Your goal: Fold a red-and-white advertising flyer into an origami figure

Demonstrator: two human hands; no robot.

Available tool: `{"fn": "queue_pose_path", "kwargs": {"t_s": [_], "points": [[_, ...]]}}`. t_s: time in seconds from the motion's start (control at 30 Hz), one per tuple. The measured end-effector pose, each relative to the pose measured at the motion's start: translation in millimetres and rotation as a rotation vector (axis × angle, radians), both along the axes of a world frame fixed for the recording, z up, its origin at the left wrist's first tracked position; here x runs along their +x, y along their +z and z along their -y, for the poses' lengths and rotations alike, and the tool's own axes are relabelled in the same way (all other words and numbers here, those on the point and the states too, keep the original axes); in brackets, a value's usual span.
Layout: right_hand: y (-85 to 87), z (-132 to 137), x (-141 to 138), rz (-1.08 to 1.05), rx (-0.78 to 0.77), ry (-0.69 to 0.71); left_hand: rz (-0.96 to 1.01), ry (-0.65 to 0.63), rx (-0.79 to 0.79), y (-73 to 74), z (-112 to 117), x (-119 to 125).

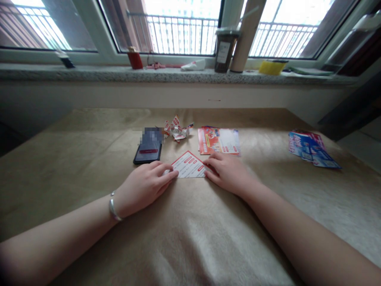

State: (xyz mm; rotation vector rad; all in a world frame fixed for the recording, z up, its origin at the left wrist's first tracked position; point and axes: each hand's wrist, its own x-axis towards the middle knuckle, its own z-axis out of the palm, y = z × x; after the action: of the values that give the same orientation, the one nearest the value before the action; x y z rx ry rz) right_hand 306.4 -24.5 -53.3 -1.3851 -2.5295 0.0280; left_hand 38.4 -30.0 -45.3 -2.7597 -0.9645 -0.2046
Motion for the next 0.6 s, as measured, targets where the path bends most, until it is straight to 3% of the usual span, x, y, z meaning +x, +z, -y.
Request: {"fn": "queue_pose_path", "kwargs": {"t_s": [0.23, 0.47, 0.6], "points": [[-4.4, 5, -12, -0.014, 0.019, -0.078, 0.108, -0.135, -0.074, -1.5, 0, 3], [-6.9, 2, -11, -0.122, -0.03, -0.063, 0.141, -0.131, -0.111, -2.9, -2, 4], [-6.6, 2, -11, -0.116, -0.043, 0.02, 0.175, -0.063, -0.136, -5.6, -4, 4]]}}
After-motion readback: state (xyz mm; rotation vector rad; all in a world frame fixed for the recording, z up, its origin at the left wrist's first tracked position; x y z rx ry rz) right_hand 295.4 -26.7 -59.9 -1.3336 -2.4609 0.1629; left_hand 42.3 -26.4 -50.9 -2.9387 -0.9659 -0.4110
